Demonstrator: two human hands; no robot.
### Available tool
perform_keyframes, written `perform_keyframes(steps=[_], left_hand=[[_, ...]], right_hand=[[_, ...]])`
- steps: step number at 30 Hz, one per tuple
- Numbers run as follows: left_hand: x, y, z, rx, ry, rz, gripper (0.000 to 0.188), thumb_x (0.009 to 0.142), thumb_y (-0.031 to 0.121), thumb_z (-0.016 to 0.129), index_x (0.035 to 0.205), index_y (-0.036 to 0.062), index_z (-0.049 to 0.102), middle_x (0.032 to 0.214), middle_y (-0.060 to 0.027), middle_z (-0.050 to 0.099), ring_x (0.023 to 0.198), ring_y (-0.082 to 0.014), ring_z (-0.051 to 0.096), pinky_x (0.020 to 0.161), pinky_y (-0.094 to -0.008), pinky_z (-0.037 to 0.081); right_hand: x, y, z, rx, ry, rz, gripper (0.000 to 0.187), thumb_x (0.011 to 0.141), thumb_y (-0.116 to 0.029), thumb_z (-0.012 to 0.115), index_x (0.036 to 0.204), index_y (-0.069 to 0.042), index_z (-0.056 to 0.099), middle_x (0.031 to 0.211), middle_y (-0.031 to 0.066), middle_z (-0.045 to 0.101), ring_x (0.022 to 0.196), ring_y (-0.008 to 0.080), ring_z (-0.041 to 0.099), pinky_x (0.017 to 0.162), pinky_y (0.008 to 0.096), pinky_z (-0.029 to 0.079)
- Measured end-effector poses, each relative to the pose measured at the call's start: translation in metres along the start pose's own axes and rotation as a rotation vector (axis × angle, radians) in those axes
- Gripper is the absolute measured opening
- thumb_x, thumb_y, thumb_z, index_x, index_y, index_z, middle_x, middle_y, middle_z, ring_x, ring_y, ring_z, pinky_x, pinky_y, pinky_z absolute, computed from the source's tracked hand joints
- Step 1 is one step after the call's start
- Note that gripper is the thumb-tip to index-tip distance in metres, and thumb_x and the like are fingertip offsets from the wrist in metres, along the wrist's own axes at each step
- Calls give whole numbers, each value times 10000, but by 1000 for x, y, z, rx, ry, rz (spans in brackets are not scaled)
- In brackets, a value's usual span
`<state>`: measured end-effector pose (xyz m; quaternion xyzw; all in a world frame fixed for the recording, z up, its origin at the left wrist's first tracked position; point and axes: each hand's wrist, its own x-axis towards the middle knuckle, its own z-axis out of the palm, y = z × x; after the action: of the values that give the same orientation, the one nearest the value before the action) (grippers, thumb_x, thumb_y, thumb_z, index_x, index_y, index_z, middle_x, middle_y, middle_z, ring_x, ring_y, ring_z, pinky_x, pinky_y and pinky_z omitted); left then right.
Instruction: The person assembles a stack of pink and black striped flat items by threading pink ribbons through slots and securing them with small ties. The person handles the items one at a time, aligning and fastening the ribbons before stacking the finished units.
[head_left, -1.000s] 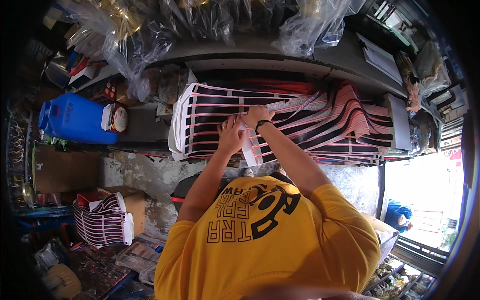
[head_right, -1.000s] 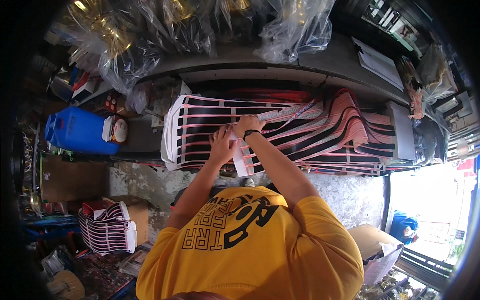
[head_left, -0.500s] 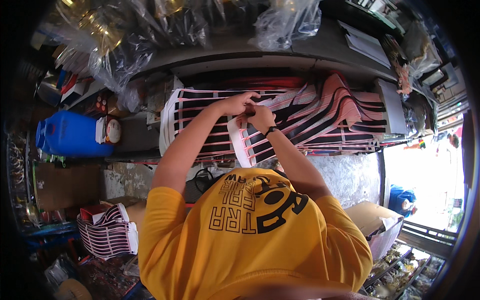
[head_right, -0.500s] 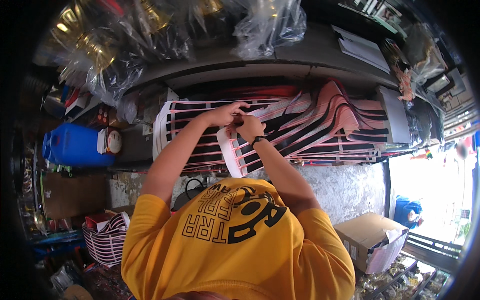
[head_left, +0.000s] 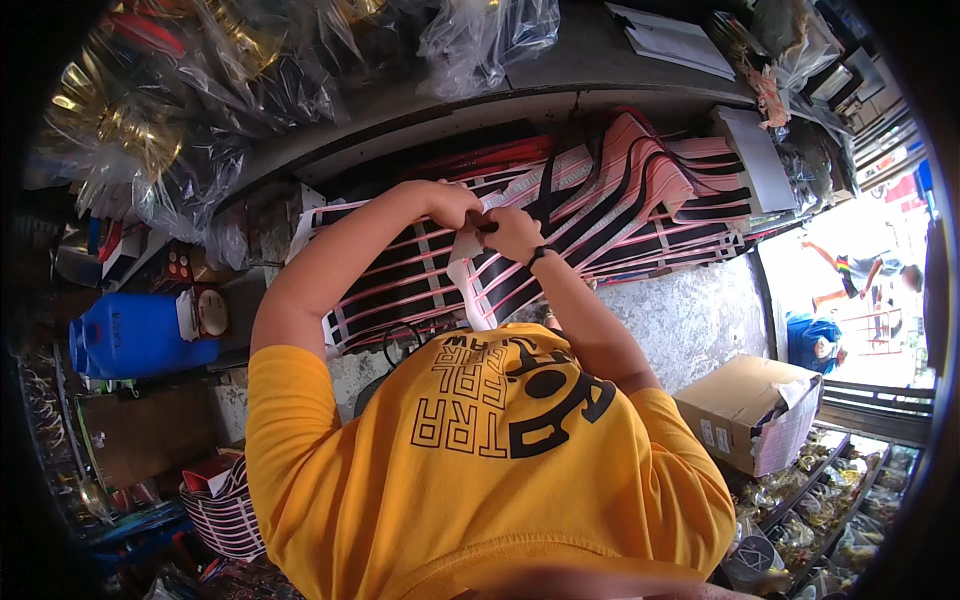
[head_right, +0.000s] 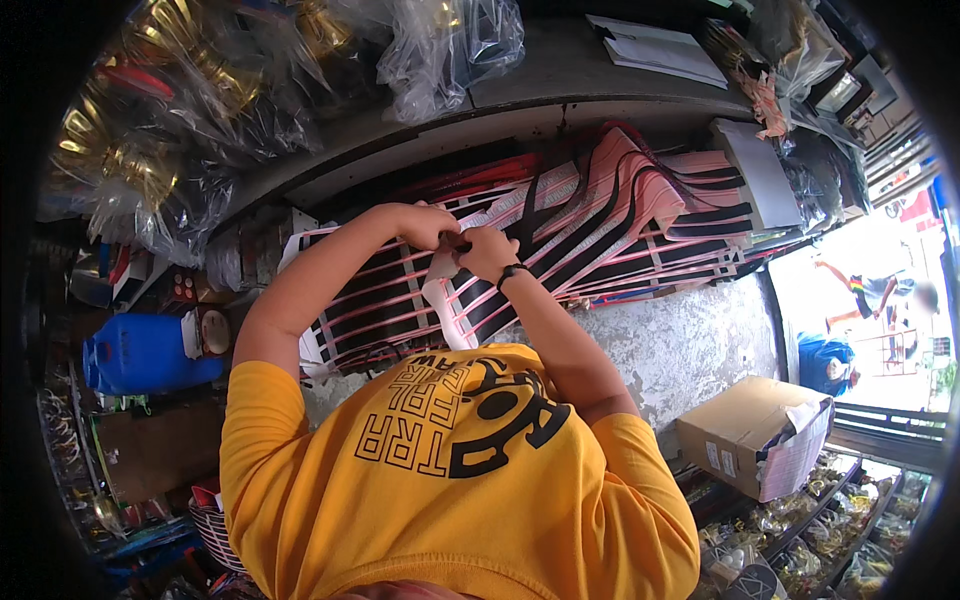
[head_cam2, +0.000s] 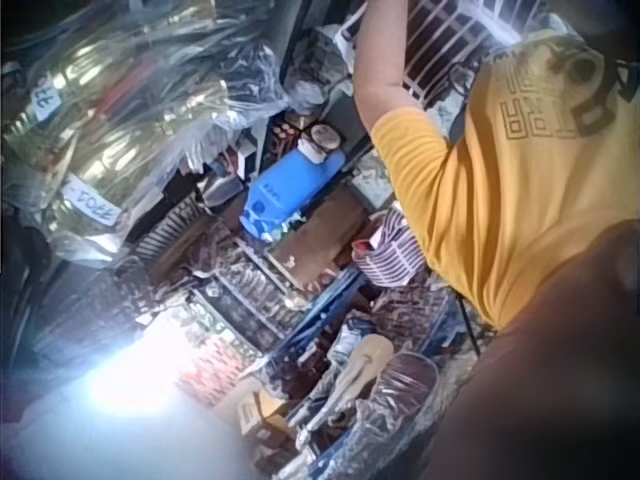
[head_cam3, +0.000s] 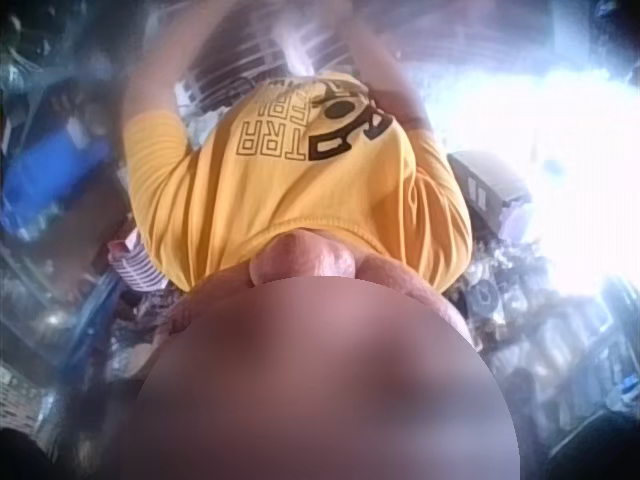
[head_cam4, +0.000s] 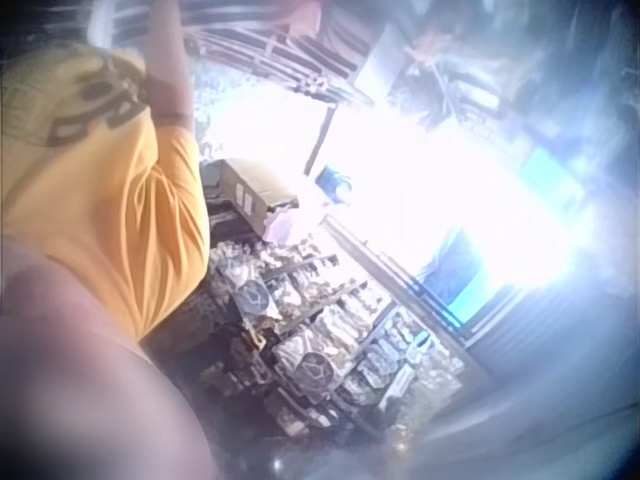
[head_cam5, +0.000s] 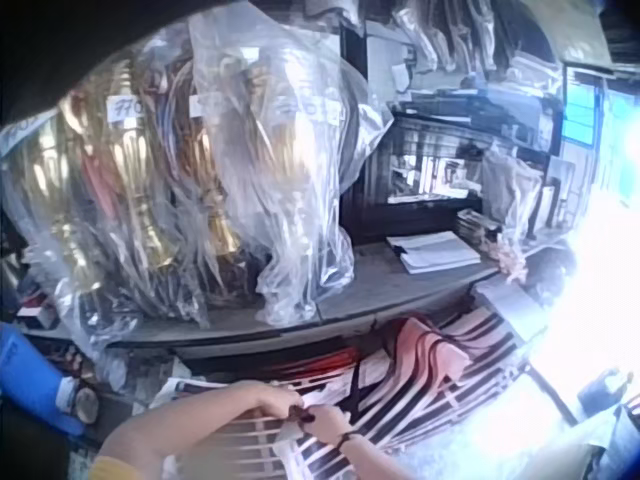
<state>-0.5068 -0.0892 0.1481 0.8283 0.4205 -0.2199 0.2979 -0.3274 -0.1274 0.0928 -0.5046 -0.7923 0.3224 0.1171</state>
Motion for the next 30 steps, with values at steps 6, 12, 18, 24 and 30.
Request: perform_keyframes(steps=[6, 12, 18, 24, 30], left_hand=[[6, -14, 3, -129, 83, 161, 195, 737, 30, 611, 922, 70, 654, 1024, -100, 647, 1062, -275, 582, 909, -408, 433], [15, -40, 22, -436, 107, 382, 78, 737, 10, 648, 795, 22, 597, 871, -77, 583, 918, -224, 559, 867, -356, 440], [11, -56, 45, -852, 158, 391, 89, 767, -42, 612, 819, 24, 582, 943, -35, 537, 927, -171, 520, 893, -317, 417], [-8, -69, 49, -765, 328, 411, 85, 811, -19, 612, 845, 57, 591, 1093, -59, 548, 1070, -185, 505, 976, -328, 390], [-24, -73, 58, -601, 446, 299, 73, 862, 24, 620, 913, 76, 628, 1279, -93, 539, 1239, -228, 485, 1078, -366, 356]], right_hand=[[2, 4, 0, 233, 53, 10, 319, 673, -277, 780, 937, -100, 761, 819, 116, 723, 775, 268, 701, 719, 341, 528], [-1, 8, 5, 463, 58, -135, 238, 724, -158, 788, 925, -36, 751, 767, 125, 714, 707, 184, 691, 689, 285, 524], [-2, 7, 12, 501, 142, -169, 228, 748, -112, 775, 944, -2, 738, 813, 116, 724, 719, 154, 678, 717, 278, 522], [-2, 18, 20, 716, 64, -207, 280, 750, -151, 787, 967, 14, 723, 885, 133, 713, 786, 184, 676, 768, 303, 514], [0, 18, 24, 747, -18, -140, 309, 754, -201, 788, 957, 21, 718, 840, 130, 715, 780, 177, 674, 769, 294, 506]])
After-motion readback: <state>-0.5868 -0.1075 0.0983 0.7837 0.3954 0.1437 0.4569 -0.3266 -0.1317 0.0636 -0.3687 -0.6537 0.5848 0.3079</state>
